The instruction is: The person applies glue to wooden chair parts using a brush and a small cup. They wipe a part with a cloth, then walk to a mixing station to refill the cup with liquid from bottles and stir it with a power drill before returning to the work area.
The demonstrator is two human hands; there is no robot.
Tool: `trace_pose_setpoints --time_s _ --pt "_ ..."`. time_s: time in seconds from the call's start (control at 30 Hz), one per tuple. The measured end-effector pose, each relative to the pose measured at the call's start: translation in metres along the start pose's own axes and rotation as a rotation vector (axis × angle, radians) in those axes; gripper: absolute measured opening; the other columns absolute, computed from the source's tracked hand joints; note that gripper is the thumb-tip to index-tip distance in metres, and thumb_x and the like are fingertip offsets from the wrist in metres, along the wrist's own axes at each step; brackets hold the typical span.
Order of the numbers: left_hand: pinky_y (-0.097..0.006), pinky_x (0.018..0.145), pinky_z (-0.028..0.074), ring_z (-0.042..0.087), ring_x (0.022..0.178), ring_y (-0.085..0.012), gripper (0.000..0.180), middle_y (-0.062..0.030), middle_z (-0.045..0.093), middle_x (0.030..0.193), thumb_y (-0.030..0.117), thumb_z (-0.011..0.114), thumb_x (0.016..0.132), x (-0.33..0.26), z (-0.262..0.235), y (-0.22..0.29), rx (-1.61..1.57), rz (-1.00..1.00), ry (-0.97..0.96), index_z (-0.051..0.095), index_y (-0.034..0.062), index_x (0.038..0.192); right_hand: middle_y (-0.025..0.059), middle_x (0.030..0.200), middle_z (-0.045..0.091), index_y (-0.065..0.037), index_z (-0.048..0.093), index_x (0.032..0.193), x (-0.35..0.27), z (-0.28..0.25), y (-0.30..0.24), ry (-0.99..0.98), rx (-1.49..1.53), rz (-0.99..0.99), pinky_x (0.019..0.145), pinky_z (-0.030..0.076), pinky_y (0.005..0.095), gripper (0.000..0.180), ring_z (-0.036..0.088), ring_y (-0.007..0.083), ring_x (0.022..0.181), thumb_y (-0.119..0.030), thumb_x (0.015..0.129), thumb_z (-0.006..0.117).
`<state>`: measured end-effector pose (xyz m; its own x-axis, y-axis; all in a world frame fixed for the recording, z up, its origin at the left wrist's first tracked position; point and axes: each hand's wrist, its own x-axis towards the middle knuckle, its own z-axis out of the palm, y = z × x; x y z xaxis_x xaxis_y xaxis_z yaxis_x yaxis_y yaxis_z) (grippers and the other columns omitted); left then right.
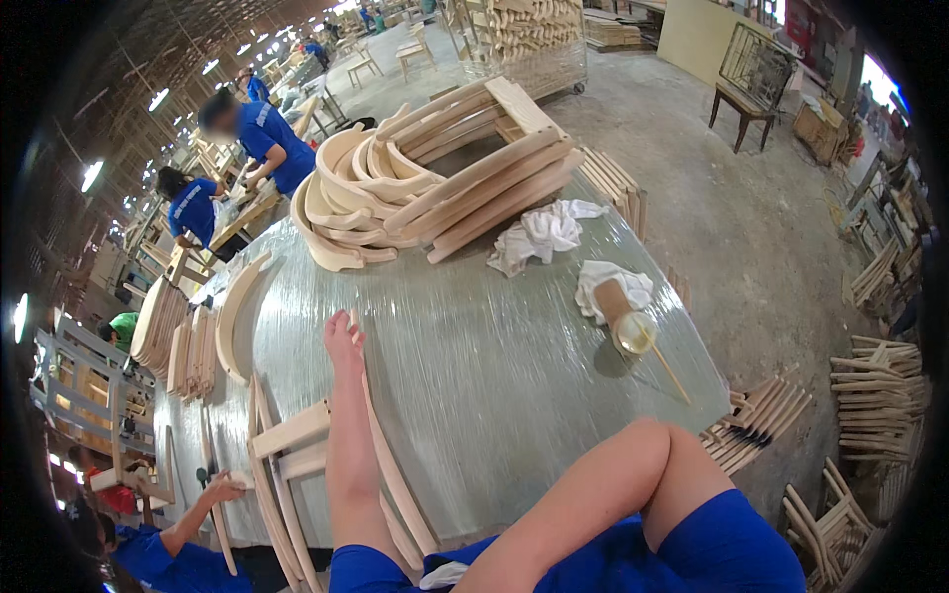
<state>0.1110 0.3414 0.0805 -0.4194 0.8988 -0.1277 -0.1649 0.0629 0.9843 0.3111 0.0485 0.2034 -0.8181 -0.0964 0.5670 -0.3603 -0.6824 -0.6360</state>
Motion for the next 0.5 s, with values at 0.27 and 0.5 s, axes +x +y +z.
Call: trace_pose_setpoints --time_s 0.27,0.5 --pt "-0.036 0.067 0.046 0.052 0.086 -0.0225 0.049 -0.0106 0.053 0.104 0.026 0.061 0.077 0.235 0.021 -0.037 0.223 0.155 0.13 0.044 0.0035 0.117 0.0059 0.093 0.056 0.0 0.049 0.106 -0.018 -0.144 -0.059 0.316 -0.173 -0.042 0.077 0.044 0.0279 0.026 0.053 0.0128 0.09 -0.011 0.082 0.056" --pt "-0.038 0.077 0.047 0.059 0.089 -0.03 0.068 -0.0182 0.059 0.106 0.035 0.07 0.073 0.337 0.064 -0.035 0.704 0.358 0.169 0.044 -0.009 0.118 0.0053 0.092 0.055 -0.001 0.05 0.104 -0.067 -0.218 -0.087 0.711 -0.324 -0.062 0.077 0.044 0.0275 0.025 0.053 0.0124 0.089 -0.01 0.082 0.056"
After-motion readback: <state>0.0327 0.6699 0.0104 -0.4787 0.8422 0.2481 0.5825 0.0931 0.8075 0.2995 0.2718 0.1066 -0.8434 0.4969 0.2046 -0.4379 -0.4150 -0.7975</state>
